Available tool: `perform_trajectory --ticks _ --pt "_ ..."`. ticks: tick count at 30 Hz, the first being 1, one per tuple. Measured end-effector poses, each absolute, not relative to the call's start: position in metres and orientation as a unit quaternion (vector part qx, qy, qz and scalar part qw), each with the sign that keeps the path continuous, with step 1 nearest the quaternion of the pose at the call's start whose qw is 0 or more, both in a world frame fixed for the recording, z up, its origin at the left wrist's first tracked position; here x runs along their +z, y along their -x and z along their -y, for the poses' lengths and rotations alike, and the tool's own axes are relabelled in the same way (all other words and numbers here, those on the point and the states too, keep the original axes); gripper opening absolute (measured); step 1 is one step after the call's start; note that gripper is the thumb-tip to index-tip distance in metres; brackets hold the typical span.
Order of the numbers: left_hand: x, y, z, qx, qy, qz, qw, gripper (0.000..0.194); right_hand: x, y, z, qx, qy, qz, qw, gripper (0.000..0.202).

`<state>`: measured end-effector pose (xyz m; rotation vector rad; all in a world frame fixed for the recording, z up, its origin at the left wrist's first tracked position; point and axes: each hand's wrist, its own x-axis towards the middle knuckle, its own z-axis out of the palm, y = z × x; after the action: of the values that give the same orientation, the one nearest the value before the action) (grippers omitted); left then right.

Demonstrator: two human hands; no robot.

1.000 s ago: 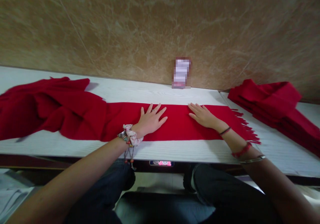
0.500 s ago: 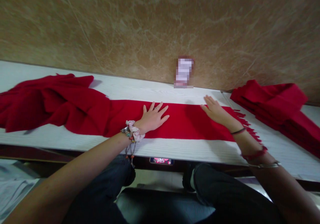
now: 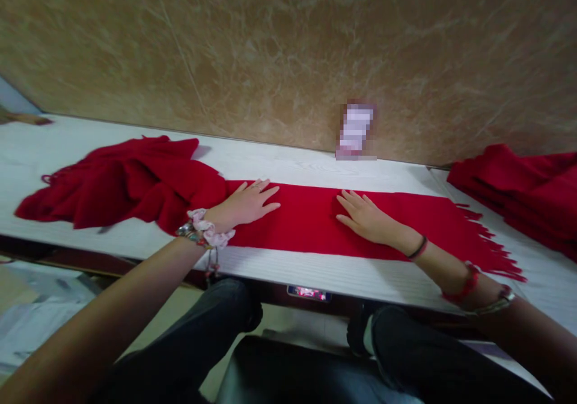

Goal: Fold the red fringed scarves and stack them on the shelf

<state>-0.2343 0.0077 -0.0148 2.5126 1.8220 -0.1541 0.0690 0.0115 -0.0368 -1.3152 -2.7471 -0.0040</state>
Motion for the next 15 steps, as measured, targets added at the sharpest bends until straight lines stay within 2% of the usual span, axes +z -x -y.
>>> perform_trajectory --ticks 4,7,12,15 --pt "0.001 0.271 -0.015 -0.053 -0.808 -0.587 0.014 0.062 -0.026 -0.029 -0.005 -0.006 0.412 0.909 0.065 0.066" --pt "-0.004 0.279 -0.009 -0.051 -0.807 -0.588 0.027 0.063 -0.028 -0.002 0.002 -0.006 0.370 0.926 0.070 0.065" --pt "-0.026 0.286 -0.004 -0.059 -0.814 -0.577 0.016 0.059 -0.038 0.006 0.008 0.003 0.350 0.936 0.032 0.060" --pt "-0.022 0.306 -0.006 -0.070 -0.789 -0.610 -0.020 0.054 -0.037 0.001 0.008 0.005 0.354 0.935 0.029 0.059"
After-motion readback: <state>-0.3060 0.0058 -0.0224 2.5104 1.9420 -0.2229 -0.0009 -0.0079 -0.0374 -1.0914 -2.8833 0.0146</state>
